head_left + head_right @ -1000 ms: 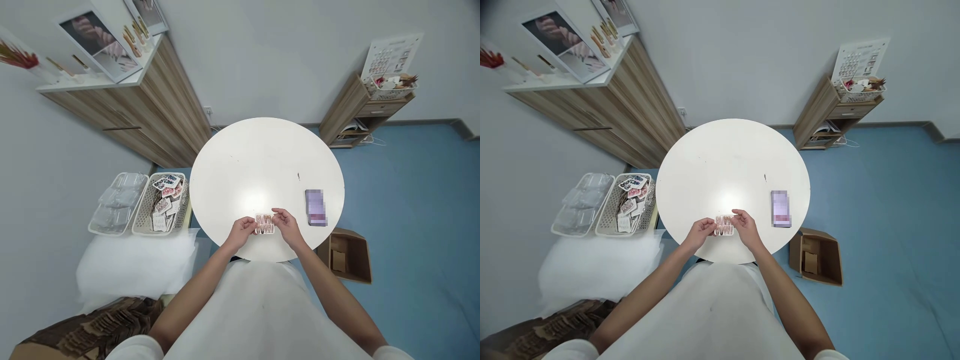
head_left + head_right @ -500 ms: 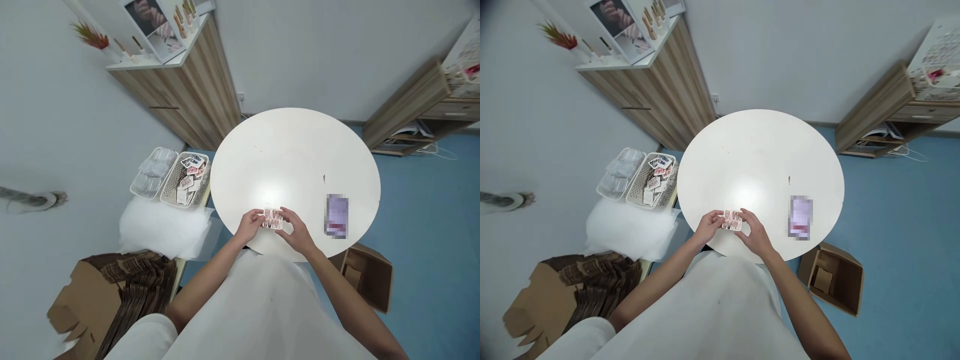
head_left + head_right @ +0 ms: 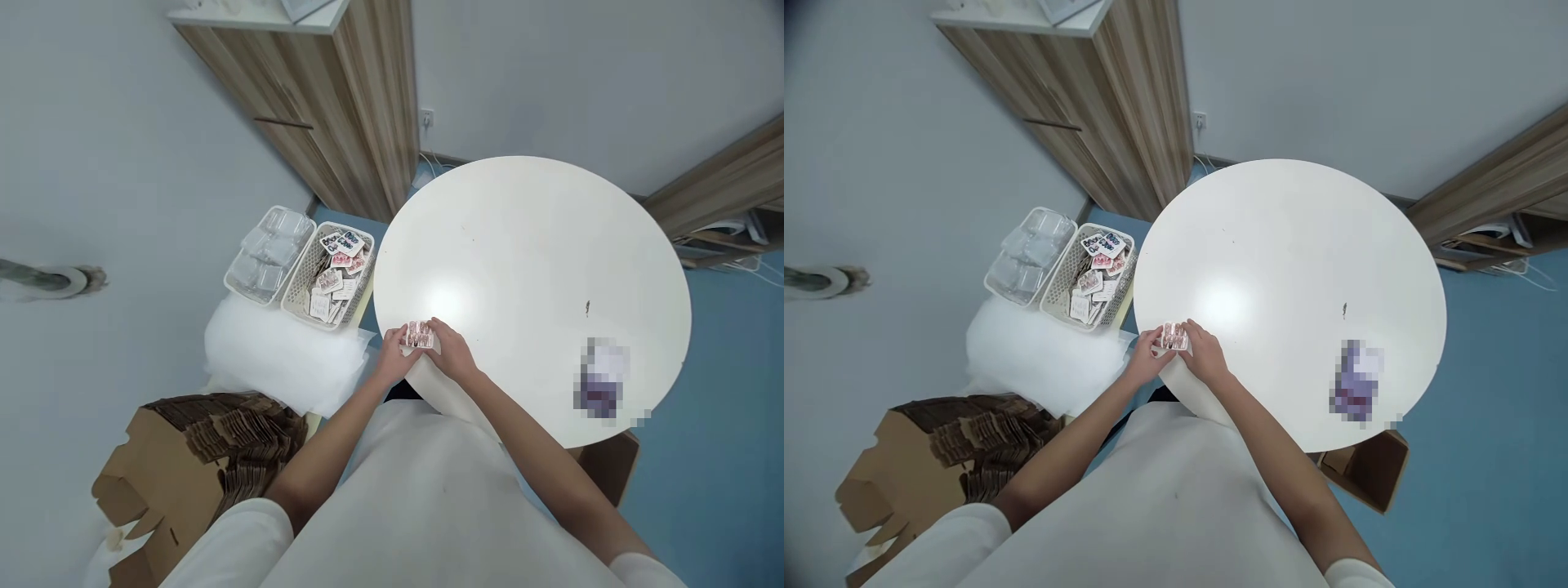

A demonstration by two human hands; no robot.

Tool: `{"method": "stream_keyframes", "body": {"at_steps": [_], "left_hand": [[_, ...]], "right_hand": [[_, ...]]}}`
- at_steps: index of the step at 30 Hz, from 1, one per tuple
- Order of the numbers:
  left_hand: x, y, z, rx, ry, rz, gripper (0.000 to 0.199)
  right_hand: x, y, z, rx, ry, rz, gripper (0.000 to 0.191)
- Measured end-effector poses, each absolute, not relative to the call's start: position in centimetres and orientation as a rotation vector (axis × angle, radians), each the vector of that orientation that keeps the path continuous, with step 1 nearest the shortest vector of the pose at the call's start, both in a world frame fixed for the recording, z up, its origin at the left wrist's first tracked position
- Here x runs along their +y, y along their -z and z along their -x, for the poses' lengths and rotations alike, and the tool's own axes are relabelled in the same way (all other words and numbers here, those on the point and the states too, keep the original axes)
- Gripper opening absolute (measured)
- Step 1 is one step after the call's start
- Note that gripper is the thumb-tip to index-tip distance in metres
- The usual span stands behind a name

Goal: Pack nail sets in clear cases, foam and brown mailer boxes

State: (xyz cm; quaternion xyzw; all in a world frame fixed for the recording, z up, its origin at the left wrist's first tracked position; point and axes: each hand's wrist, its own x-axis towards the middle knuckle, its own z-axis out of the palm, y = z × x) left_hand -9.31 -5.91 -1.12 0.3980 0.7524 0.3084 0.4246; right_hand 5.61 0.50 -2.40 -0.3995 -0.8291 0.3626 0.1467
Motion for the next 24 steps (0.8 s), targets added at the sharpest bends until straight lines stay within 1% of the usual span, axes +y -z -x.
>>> {"method": "stream_keyframes", "body": {"at_steps": [4,9,16,21,24], "left_hand": [[-5.1,3.4,12.7,1.905,-0.696,-1.028,0.056],[-4.4,5.1,15.2,1.882,-0.635,-1.226,0.057],[-4.2,5.3,16.6,1.895,-0.466,-1.593,0.051],[-4.8,5.0,16.8,1.904,-0.396,-1.693,0.053],[-5.5,4.8,17.0,1.868,-0.392,-1.771,0.050]], "right_hand": [[0.7,4.1,-1.7,-2.504,-0.928,1.279,0.045],[0.2,5.3,1.1,-2.498,-0.823,1.456,0.044],[-0.8,6.0,2.5,-2.492,-0.740,1.549,0.050],[-1.7,5.5,2.1,-2.513,-0.706,1.569,0.050],[-2.8,5.1,1.6,-2.525,-0.711,1.575,0.046]]}}
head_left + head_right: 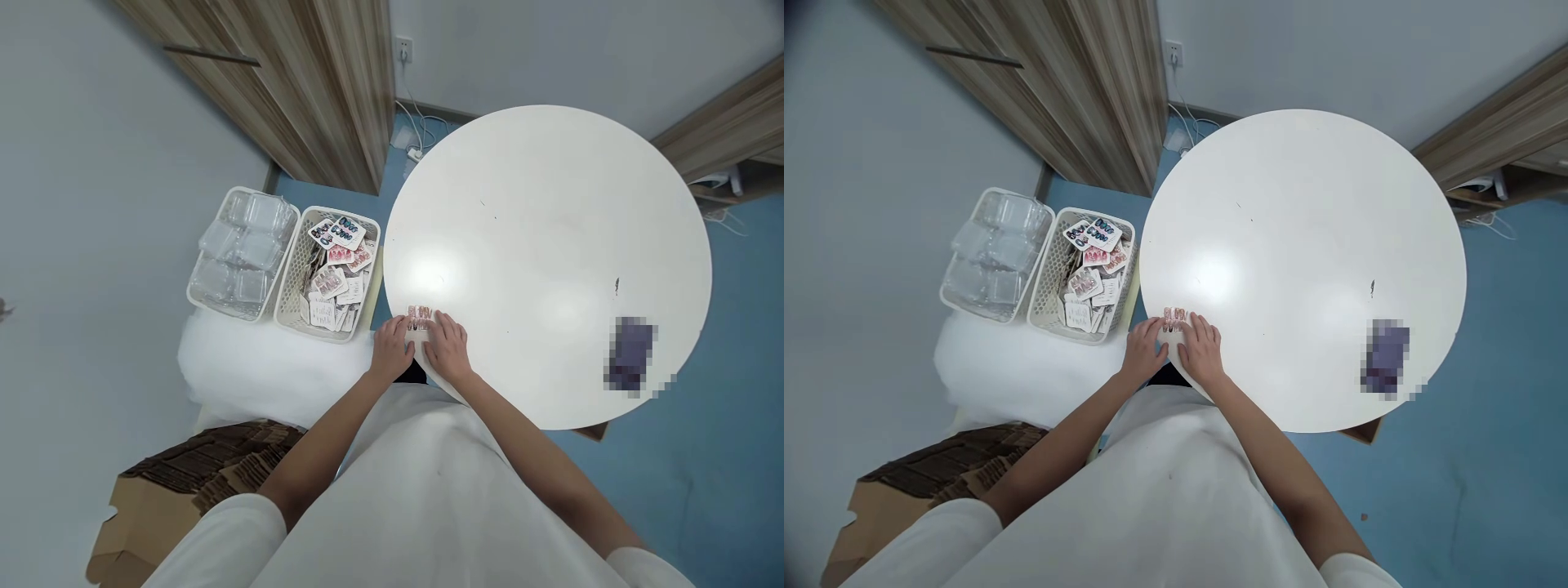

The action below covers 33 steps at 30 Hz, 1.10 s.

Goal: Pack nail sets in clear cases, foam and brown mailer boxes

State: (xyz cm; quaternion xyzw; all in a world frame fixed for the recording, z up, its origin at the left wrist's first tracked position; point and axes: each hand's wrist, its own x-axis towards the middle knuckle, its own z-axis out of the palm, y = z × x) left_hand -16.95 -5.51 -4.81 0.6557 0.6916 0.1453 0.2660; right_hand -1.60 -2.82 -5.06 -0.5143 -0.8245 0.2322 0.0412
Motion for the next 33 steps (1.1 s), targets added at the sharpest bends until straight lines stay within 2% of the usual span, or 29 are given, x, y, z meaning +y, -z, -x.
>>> {"method": "stream_keyframes", "body": {"at_steps": [12,33], "left_hand": [[-3.7,4.7,17.7,1.839,-0.151,-1.980,0.051],[-2.7,5.5,18.2,1.854,-0.236,-1.979,0.054]], "right_hand": [[-2.4,5.2,3.6,-2.583,-0.609,1.691,0.040],[-1.6,4.7,4.1,-2.577,-0.625,1.691,0.044]]}}
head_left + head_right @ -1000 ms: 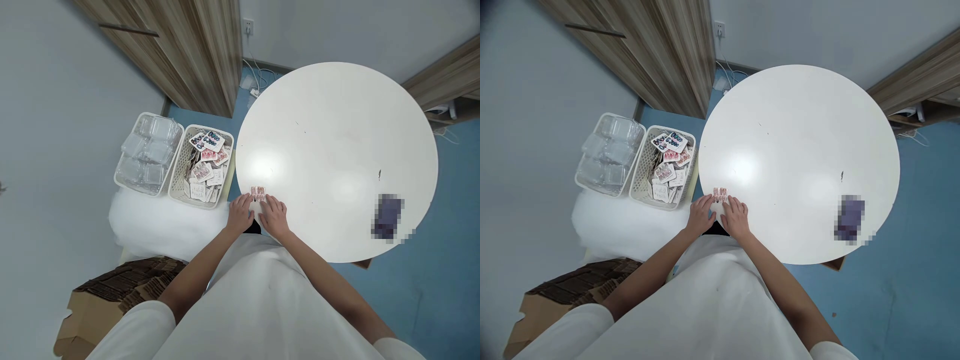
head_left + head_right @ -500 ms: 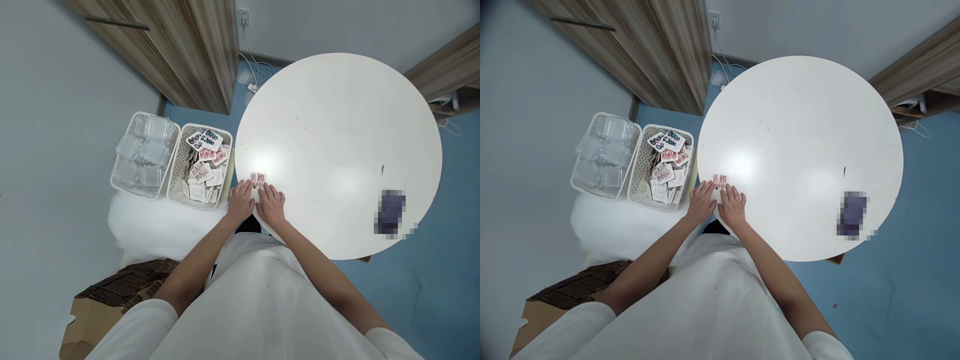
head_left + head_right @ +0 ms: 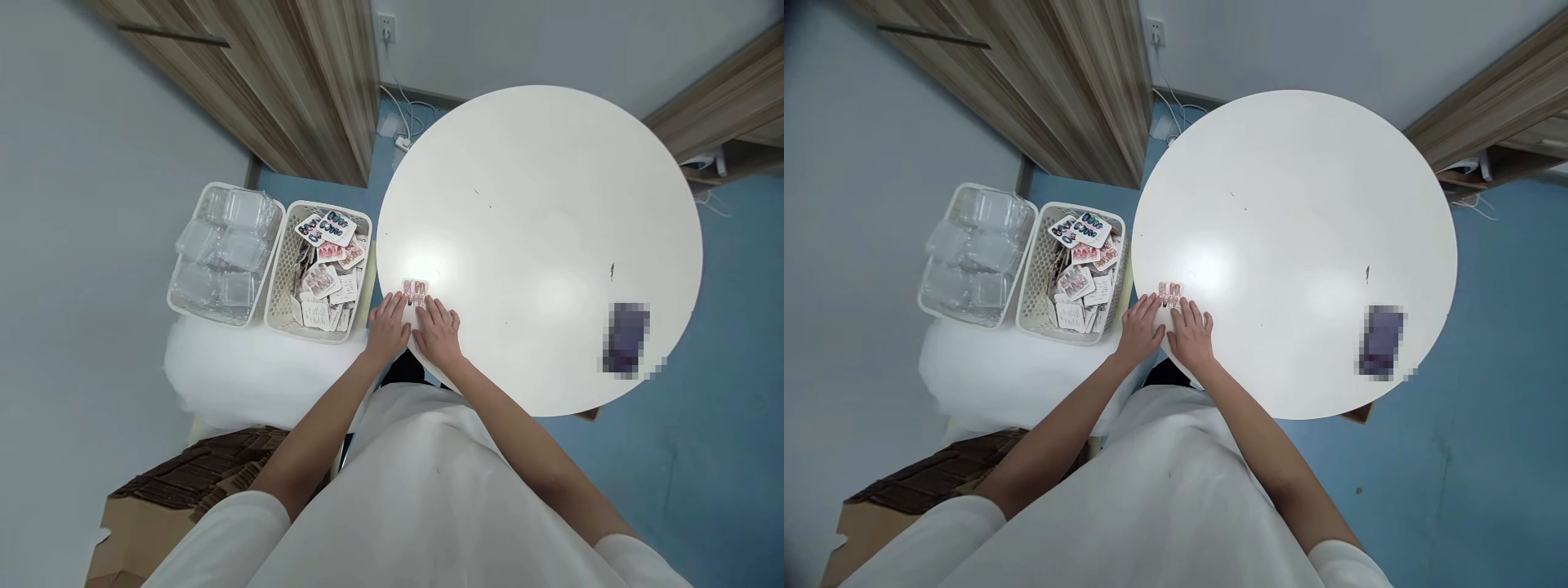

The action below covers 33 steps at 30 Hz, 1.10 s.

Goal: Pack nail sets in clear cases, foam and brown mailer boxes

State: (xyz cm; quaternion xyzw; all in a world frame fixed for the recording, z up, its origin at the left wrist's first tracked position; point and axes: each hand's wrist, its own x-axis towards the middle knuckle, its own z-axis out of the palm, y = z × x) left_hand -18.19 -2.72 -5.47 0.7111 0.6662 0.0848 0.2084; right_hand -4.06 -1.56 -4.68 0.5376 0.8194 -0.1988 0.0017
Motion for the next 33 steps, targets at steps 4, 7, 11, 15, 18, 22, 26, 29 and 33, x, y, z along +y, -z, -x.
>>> {"method": "stream_keyframes", "body": {"at_steps": [4,7,11,15,18,22,26,29,33], "left_hand": [[-3.4,5.4,17.8,1.894,-0.274,-1.961,0.055],[-4.4,5.2,17.4,1.898,-0.295,-1.956,0.053],[-6.4,5.0,16.5,1.930,-0.361,-1.901,0.045],[-8.8,4.3,15.2,1.962,-0.470,-1.808,0.034],[-10.6,3.3,14.1,1.956,-0.482,-1.734,0.031],[-13.1,2.1,12.5,1.922,-0.459,-1.651,0.029],[-16.0,1.3,10.8,1.948,-0.460,-1.534,0.031],[-18.2,1.0,9.6,1.929,-0.442,-1.439,0.033],[-20.6,0.6,8.8,1.921,-0.443,-1.369,0.032]], "right_hand": [[-2.2,4.3,3.0,2.590,0.629,-1.669,0.043],[-3.1,4.0,1.4,2.601,0.627,-1.676,0.043],[-4.7,3.8,-1.1,2.666,0.641,-1.624,0.043],[-6.2,3.7,-3.5,2.730,0.688,-1.582,0.044],[-7.1,3.4,-5.0,2.771,0.779,-1.517,0.044],[-8.1,3.2,-6.7,2.810,0.968,-1.384,0.043],[-8.8,3.4,-8.2,2.767,1.152,-1.257,0.039],[-9.4,3.3,-9.2,2.731,1.219,-1.134,0.035],[-10.0,3.0,-10.0,2.708,1.278,-0.986,0.029]]}}
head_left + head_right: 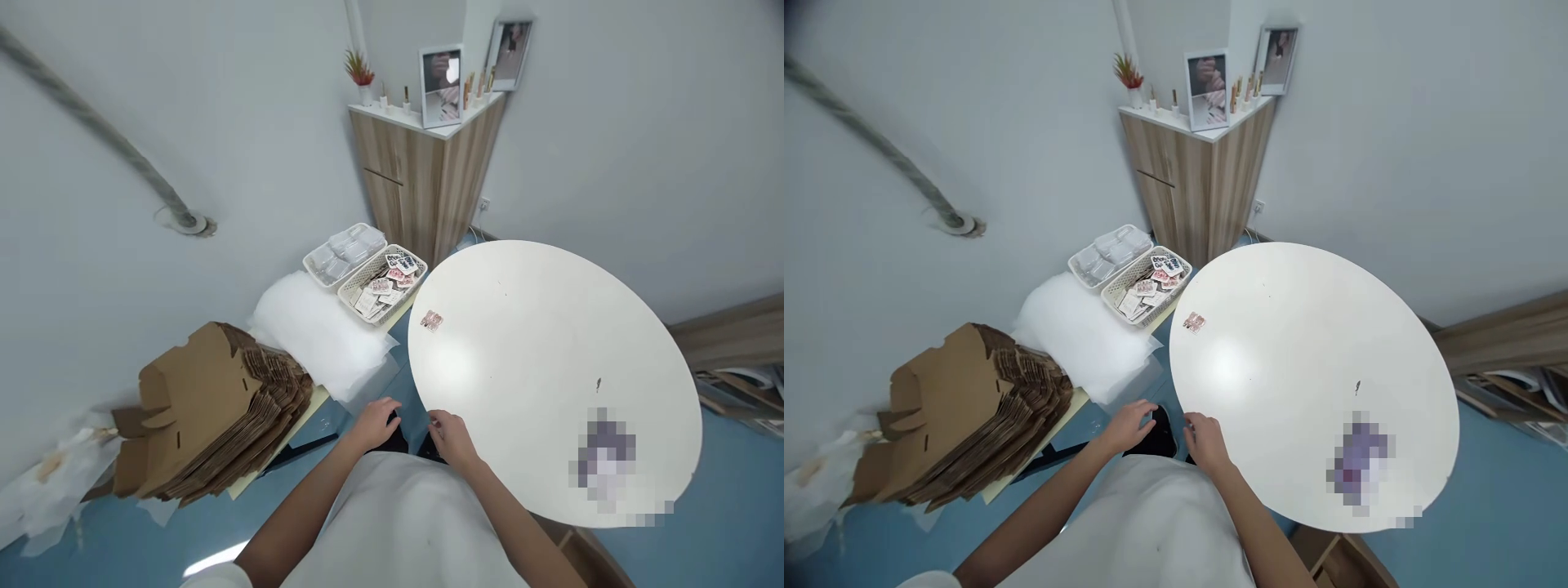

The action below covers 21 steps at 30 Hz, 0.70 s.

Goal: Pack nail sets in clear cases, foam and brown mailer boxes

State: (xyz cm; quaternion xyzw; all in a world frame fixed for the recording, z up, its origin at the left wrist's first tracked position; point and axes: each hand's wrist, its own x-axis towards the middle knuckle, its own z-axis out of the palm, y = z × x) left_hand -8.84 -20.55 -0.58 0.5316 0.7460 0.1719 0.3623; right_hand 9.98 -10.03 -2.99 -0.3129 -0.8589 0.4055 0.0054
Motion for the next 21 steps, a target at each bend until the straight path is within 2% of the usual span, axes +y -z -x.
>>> {"method": "stream_keyframes", "body": {"at_steps": [7,21], "left_hand": [[-23.6,-1.1,11.1,2.053,-0.556,-1.249,0.035],[-27.9,-2.5,17.0,2.119,-0.810,-1.204,0.033]], "right_hand": [[-11.0,2.9,-8.4,-2.698,-1.370,0.966,0.027],[-13.4,-0.3,2.2,-2.706,-1.415,0.780,0.029]]}}
